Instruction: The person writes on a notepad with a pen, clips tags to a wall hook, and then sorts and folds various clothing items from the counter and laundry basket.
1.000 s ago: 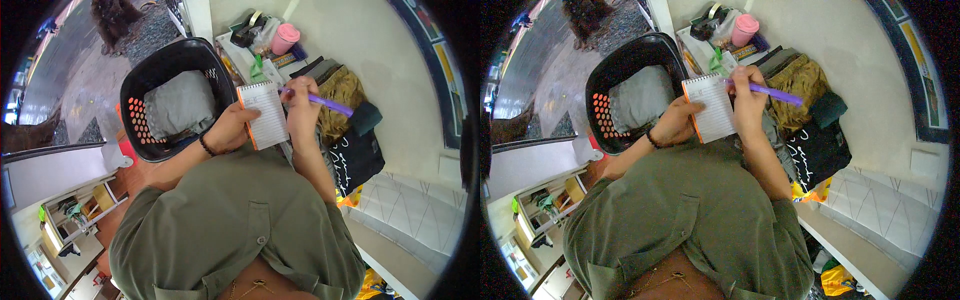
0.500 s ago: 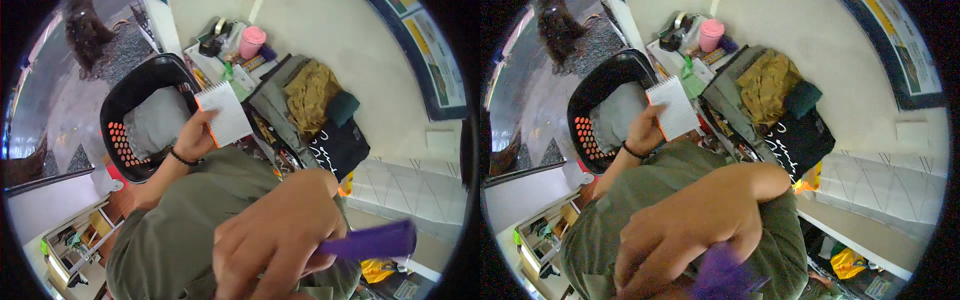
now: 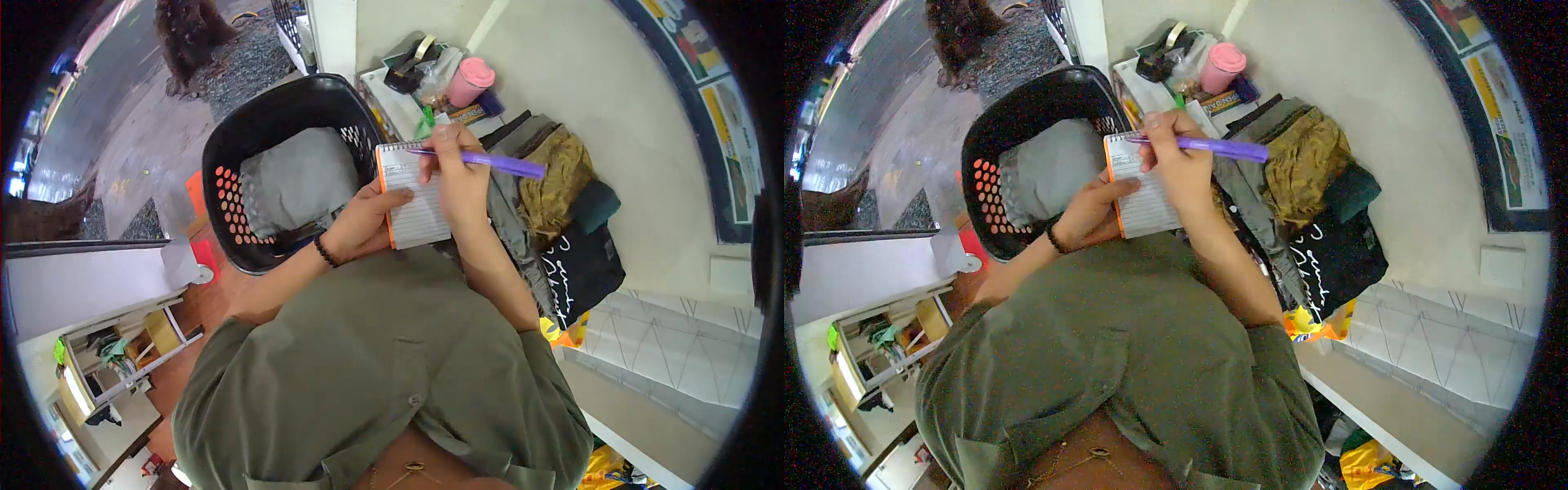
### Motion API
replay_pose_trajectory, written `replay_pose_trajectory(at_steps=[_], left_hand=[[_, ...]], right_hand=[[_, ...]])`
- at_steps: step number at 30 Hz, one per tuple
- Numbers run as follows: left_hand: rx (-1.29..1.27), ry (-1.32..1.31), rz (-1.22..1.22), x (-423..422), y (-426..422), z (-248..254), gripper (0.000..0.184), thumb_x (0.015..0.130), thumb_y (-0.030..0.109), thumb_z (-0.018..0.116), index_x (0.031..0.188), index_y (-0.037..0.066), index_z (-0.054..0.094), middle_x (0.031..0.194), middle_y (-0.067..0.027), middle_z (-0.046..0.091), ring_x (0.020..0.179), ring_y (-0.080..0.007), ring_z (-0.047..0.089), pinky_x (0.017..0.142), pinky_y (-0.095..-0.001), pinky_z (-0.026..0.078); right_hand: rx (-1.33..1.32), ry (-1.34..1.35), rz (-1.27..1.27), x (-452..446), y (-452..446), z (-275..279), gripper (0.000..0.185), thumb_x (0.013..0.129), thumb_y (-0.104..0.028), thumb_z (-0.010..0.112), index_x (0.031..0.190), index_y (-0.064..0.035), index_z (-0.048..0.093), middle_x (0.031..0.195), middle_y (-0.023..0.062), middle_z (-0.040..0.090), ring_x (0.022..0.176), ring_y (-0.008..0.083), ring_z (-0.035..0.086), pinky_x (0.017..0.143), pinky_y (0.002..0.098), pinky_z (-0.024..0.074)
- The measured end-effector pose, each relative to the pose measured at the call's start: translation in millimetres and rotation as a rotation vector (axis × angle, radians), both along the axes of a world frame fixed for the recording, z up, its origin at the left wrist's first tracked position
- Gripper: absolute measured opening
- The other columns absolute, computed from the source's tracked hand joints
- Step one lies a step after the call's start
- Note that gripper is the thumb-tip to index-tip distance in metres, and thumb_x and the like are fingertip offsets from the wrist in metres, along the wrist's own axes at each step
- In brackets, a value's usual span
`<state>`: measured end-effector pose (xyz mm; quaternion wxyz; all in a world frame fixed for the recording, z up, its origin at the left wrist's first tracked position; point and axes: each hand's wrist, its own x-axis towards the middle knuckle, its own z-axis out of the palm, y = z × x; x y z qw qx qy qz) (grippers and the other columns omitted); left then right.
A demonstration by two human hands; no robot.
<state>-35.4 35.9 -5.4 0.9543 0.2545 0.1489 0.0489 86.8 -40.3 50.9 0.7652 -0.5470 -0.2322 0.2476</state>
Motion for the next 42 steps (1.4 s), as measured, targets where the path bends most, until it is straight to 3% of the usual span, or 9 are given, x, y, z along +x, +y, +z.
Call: replay_pose_trajectory(at_steps=[15,19,24,27,31,35,38,39,42], left_hand=[[-0.049,0.175,0.018,-18.0,58.7,-35.6,0.035,0.096,0.018,0.057,0.126,0.0,0.053,0.117,-0.0129,0.066,0.104,-0.0268,0.066,0.095,-0.043,0.053],[0.276,0.308,0.337,-33.9,94.1,-95.0,0.037,0.092,0.013,0.063,0.125,0.001,0.054,0.115,-0.0149,0.066,0.1,-0.0271,0.066,0.084,-0.0387,0.055],[0.846,0.879,0.135,-73.4,138.9,-134.9,0.066,0.085,0.019,0.071,0.14,0.002,0.039,0.121,-0.0199,0.063,0.105,-0.0312,0.064,0.089,-0.0404,0.052],[1.339,0.785,0.388,-112.8,152.3,-223.4,0.084,0.08,0.024,0.075,0.147,0.002,0.029,0.132,-0.0242,0.054,0.118,-0.0388,0.055,0.099,-0.0443,0.046],[1.589,0.824,0.326,-133.4,133.4,-144.6,0.089,0.078,0.023,0.076,0.149,0.003,0.026,0.144,-0.0259,0.04,0.132,-0.0436,0.04,0.108,-0.0465,0.037],[1.626,0.652,0.496,-128.5,130.3,-123.0,0.082,0.08,0.026,0.076,0.147,0.003,0.034,0.141,-0.0241,0.046,0.131,-0.0404,0.043,0.109,-0.0452,0.037],[1.526,0.474,0.495,-97.4,129.2,-105.8,0.078,0.08,0.029,0.077,0.144,0.002,0.04,0.141,-0.0237,0.048,0.131,-0.0381,0.046,0.11,-0.0432,0.036],[1.478,0.431,0.453,-79.7,126.0,-92.7,0.077,0.08,0.029,0.078,0.143,0.001,0.042,0.141,-0.0236,0.049,0.13,-0.0377,0.046,0.11,-0.0426,0.036],[1.535,0.233,0.433,-22.2,119.0,-56.7,0.08,0.08,0.029,0.079,0.144,0.0,0.04,0.142,-0.0226,0.049,0.131,-0.0361,0.048,0.11,-0.0406,0.036]], right_hand=[[-0.325,-0.414,-0.309,84.2,23.2,-38.0,0.026,0.099,-0.024,0.055,0.094,-0.0022,0.068,0.079,0.0074,0.068,0.069,0.018,0.064,0.066,0.0327,0.0508],[-1.009,-1.021,-0.165,142.2,38.0,-54.9,0.031,0.091,-0.027,0.06,0.104,-0.0002,0.069,0.095,0.0185,0.072,0.089,0.0333,0.07,0.079,0.0451,0.0542],[-1.365,-1.041,0.2,169.9,66.9,-134.6,0.033,0.088,-0.028,0.061,0.104,-0.0004,0.069,0.104,0.0226,0.07,0.101,0.0402,0.067,0.087,0.0488,0.0524],[-1.444,-0.879,0.115,178.3,78.4,-191.3,0.036,0.085,-0.03,0.064,0.106,-0.0006,0.069,0.11,0.0242,0.068,0.101,0.0423,0.066,0.089,0.0486,0.0519],[-1.41,-0.78,0.122,199.8,82.8,-246.9,0.042,0.079,-0.032,0.067,0.107,-0.0001,0.07,0.107,0.0244,0.069,0.099,0.0416,0.067,0.089,0.0473,0.0514],[-1.053,-0.609,0.137,225.8,87.3,-233.2,0.038,0.076,-0.032,0.07,0.096,-0.0004,0.07,0.079,0.0118,0.068,0.064,0.0238,0.063,0.054,0.0409,0.0481],[-1.018,-0.439,0.15,182.1,86.0,-131.8,0.032,0.077,-0.03,0.067,0.089,0.0001,0.066,0.067,0.0049,0.059,0.051,0.0155,0.052,0.042,0.0353,0.0359],[-1.04,-0.518,0.152,177.4,86.9,-120.4,0.043,0.074,-0.037,0.062,0.092,0.002,0.071,0.083,0.0204,0.07,0.081,0.0334,0.068,0.075,0.0409,0.0506],[-0.875,-0.553,0.198,148.2,95.1,-72.0,0.043,0.075,-0.037,0.063,0.093,0.0018,0.07,0.081,0.0194,0.07,0.077,0.0314,0.067,0.072,0.0406,0.0495]])
